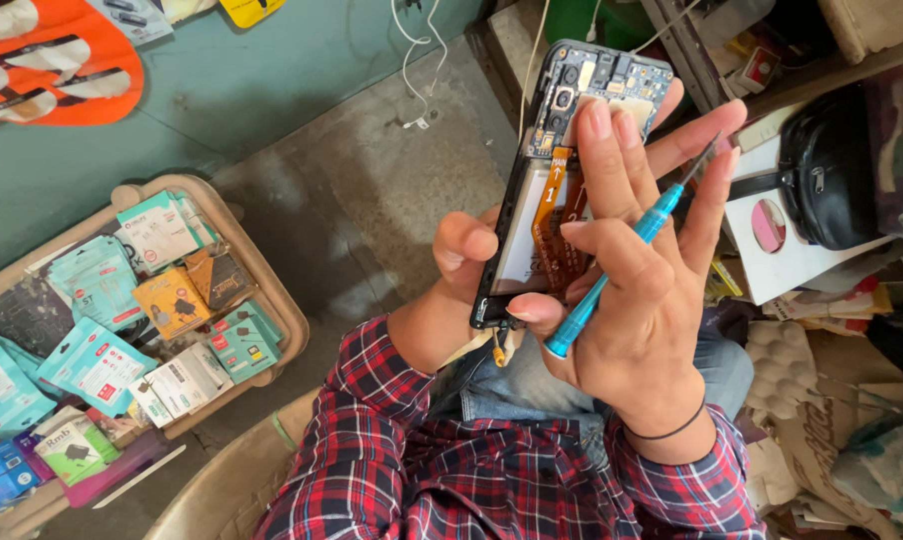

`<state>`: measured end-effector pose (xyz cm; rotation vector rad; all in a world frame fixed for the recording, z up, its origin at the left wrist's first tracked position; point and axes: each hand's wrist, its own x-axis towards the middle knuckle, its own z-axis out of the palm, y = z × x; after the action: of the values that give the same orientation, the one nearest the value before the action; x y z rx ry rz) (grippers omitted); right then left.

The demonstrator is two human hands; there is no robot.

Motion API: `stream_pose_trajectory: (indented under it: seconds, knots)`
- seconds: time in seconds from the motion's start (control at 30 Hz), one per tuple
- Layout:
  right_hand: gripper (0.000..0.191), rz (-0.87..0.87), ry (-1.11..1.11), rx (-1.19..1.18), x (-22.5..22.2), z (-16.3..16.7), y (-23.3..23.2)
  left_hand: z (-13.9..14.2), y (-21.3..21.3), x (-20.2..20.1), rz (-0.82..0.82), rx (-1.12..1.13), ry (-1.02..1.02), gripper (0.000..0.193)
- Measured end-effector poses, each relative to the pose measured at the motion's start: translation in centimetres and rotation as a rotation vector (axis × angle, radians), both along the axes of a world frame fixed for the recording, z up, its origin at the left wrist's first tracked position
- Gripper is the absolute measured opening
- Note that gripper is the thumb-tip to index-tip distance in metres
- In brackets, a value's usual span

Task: The person repairs a disassembled smartphone on their lap. They hold the phone with its back cover removed, press the battery and flex cables, test the phone powered on, pry at the screen edge with a tool, and use a screwdriver on the internal components while checking the device.

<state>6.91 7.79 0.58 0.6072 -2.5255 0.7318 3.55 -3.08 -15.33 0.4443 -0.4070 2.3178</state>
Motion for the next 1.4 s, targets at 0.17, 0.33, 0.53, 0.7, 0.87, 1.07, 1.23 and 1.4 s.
stream_pose_trajectory:
  seconds: [0.17, 0.33, 0.53, 0.7, 0.87, 1.07, 1.23, 1.4]
  knots:
    - [0.057, -0.004, -0.029, -0.078, -0.2, 0.3, 0.2, -0.1, 0.1, -0.1, 0.042, -0.028, 0.007, 0.070]
    - [0.053, 0.008, -0.037, -0.012, -0.3, 0.5, 0.5, 0.6, -0.1, 0.0, 0.024, -0.076, -0.050, 0.073]
    - [0.054, 0.036, -0.017, -0.021, -0.3, 0.6, 0.5, 1.0, -0.2, -0.1, 0.013, -0.037, -0.005, 0.073]
    - [0.053, 0.042, -0.019, -0.015, -0.4, 0.7, 0.5, 0.4, -0.3, -0.1, 0.010, -0.067, 0.027, 0.073]
    - [0.051, 0.046, -0.028, -0.012, -0.5, 0.9, 0.5, 0.7, -0.1, 0.0, 0.006, -0.034, -0.016, 0.075]
    - [0.049, 0.051, -0.046, -0.015, -0.6, 0.9, 0.3, 1.2, 0.6, 0.3, 0.080, -0.001, -0.060, 0.073]
    - [0.050, 0.063, -0.049, -0.026, -0.7, 1.1, 0.2, 2.0, 1.0, 0.9, 0.112, 0.108, -0.033, 0.067]
    - [0.043, 0.070, -0.041, 0.025, -1.1, 1.8, 0.1, 3.3, 1.0, 1.2, 0.099, 0.070, -0.210, 0.078]
